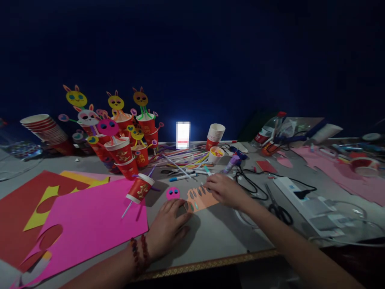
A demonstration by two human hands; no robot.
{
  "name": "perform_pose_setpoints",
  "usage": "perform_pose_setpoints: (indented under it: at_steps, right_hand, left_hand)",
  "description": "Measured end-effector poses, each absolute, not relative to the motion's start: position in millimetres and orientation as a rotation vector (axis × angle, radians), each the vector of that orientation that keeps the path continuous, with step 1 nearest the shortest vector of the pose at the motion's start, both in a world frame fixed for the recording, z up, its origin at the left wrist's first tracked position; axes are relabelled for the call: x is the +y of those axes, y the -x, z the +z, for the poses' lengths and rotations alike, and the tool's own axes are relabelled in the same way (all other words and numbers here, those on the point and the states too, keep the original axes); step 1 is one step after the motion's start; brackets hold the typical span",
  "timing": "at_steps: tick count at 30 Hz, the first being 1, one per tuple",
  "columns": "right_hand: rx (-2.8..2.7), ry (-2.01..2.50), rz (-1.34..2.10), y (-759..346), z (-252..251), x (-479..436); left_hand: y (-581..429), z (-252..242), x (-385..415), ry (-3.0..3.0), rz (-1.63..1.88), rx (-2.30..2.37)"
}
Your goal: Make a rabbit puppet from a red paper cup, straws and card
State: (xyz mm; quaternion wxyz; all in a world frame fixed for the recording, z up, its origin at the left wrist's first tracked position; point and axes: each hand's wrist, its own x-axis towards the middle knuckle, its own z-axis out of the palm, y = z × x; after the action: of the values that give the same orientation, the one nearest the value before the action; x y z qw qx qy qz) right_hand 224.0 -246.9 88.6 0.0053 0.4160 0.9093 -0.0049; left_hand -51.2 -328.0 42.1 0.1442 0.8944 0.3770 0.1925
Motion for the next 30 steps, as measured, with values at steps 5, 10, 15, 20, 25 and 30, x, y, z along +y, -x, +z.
perform_pose_setpoints:
  at_steps: [5, 10, 15, 20, 25, 30]
  right_hand:
    - [2.645, -1.633, -0.191, -215, 85, -282]
    - [2.563, -1.72, -0.332, -216, 83, -284]
    - [2.546, -1.776, -0.314, -217, 84, -283]
    - [2.559, -1.752, -0.334, -221, 81, -287]
    - [2.612, -1.892, -0.612, -231, 71, -286]
    - [2.587, -1.928, -1.523, -236, 69, -286]
  left_hand:
    - [51, 41, -328, -2.604, 0.542, 1.065]
    - [51, 42, -327, -2.633, 0.549, 1.06]
    - [51, 42, -327, -2.659, 0.53, 1.067]
    - [51, 42, -328, -2.681, 0.546, 1.067]
    - [49, 43, -331, -2.669, 0.635, 1.058]
    - [47, 47, -330, -2.499, 0.74, 1.002]
